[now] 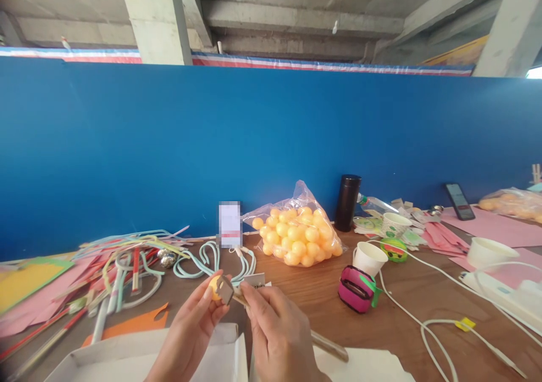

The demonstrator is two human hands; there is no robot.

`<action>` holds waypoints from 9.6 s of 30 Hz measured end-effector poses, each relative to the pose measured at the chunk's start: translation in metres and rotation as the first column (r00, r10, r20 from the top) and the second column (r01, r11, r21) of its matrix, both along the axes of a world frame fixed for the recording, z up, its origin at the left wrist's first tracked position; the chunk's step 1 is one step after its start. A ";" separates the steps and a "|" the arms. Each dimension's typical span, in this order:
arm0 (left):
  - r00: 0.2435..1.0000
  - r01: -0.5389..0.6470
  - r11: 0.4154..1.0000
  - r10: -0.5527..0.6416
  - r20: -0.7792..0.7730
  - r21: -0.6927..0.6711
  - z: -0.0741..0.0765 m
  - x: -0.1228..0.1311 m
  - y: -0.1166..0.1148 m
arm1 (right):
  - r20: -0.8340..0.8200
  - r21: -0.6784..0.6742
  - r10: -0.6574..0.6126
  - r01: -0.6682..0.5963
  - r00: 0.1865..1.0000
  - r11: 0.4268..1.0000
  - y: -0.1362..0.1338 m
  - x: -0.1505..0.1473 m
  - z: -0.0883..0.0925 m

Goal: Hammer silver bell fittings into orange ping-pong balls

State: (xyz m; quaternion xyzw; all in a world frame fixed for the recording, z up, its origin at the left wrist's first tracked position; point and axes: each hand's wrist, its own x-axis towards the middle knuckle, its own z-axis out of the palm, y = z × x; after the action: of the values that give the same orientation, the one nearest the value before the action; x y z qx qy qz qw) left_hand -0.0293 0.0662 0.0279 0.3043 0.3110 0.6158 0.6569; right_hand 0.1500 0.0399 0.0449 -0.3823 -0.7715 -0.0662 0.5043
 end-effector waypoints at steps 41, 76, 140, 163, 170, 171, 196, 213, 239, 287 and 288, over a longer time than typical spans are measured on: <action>0.994 -0.052 0.999 0.053 -0.101 0.015 0.003 0.003 -0.002 | 0.098 -0.167 -0.074 0.089 0.992 0.982 0.006 0.003 -0.008; 0.953 -0.114 0.993 0.114 -0.279 0.019 0.000 0.007 -0.001 | 0.133 -0.158 -0.078 0.099 0.988 0.982 0.005 0.007 -0.003; 0.980 -0.184 0.982 0.180 -0.083 -0.039 0.000 0.004 0.003 | 0.139 -0.138 0.055 -0.035 0.989 0.990 0.005 0.000 -0.006; 0.981 -0.190 0.979 0.186 -0.049 -0.078 -0.008 0.003 0.007 | 0.023 -0.101 0.065 -0.062 0.998 0.993 0.005 0.003 -0.007; 0.978 -0.177 0.983 0.170 -0.123 -0.055 -0.007 0.004 0.006 | 0.104 -0.141 0.067 -0.052 0.992 0.989 0.006 0.003 -0.006; 0.977 -0.181 0.982 0.173 -0.126 -0.055 -0.007 0.004 0.006 | 0.090 -0.132 0.072 -0.060 0.993 0.990 0.006 0.003 -0.005; 0.973 -0.182 0.981 0.170 -0.159 -0.062 -0.011 0.004 0.007 | 0.110 -0.173 0.078 -0.058 0.991 0.983 0.006 0.003 -0.006; 0.968 -0.168 0.985 0.158 -0.198 -0.039 -0.009 0.005 0.004 | 0.085 -0.154 0.064 -0.051 0.994 0.987 0.007 0.003 -0.007; 0.983 -0.179 0.981 0.175 -0.057 -0.072 -0.007 0.004 0.004 | 0.117 -0.102 0.079 -0.068 0.990 0.993 0.004 0.001 -0.004; 0.993 -0.120 0.992 0.120 -0.011 -0.045 -0.006 0.006 0.002 | 0.100 -0.179 0.066 -0.047 0.993 0.983 0.007 0.006 -0.008; 0.993 -0.116 0.992 0.115 -0.018 -0.043 -0.007 0.006 0.001 | 0.119 -0.186 0.068 -0.045 0.991 0.982 0.006 0.006 -0.008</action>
State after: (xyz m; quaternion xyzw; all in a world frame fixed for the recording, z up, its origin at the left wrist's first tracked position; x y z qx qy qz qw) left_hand -0.0229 0.0676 0.0212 0.2759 0.3465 0.6434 0.6244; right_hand 0.1558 0.0462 0.0366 -0.4001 -0.8148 -0.0046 0.4195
